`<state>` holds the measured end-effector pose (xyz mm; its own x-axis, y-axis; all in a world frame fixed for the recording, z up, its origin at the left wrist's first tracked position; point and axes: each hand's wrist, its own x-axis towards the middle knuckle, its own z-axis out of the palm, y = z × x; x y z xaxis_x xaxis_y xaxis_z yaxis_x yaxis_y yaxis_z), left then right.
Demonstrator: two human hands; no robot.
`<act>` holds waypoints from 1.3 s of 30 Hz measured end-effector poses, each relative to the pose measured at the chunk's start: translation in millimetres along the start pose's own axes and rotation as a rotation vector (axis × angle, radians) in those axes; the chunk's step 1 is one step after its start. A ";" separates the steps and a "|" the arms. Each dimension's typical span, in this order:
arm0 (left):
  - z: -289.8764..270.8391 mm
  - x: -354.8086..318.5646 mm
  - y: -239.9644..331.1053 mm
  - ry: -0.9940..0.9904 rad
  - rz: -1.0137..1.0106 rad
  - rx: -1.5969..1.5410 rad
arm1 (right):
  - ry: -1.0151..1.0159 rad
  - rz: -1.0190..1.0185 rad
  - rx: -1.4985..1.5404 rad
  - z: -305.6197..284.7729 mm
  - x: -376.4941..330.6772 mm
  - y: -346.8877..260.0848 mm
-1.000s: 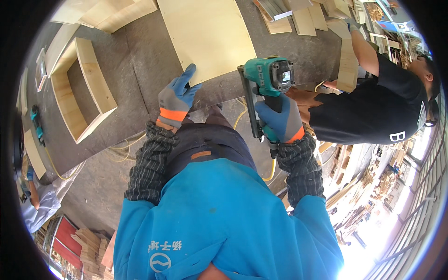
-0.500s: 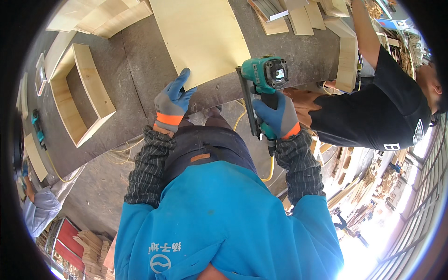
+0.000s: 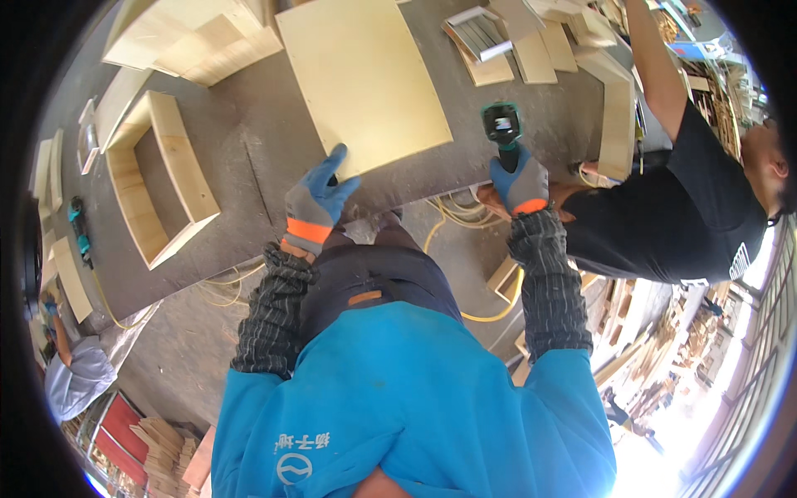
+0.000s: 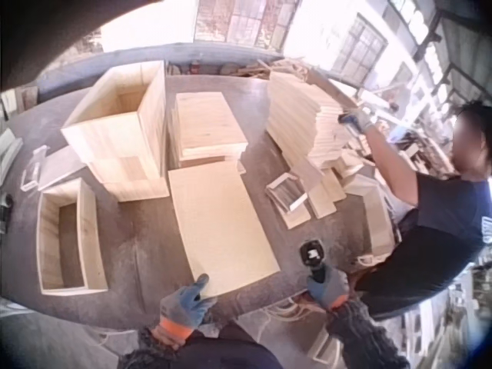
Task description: Assembling wooden rectangular frames using a pneumatic nail gun in a workshop setting.
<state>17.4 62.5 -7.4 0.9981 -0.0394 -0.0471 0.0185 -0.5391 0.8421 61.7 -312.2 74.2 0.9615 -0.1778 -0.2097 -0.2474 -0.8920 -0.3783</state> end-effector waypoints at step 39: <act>228.9 -486.7 75.3 0.943 -0.780 -0.783 | -0.959 -1.208 0.364 56.6 -247.3 -52.2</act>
<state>-480.5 -151.5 -44.1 0.3801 0.7669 -0.5171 0.2826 0.4361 0.8544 -170.0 -198.2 94.8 0.2106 0.9762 -0.0522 0.4254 -0.1396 -0.8942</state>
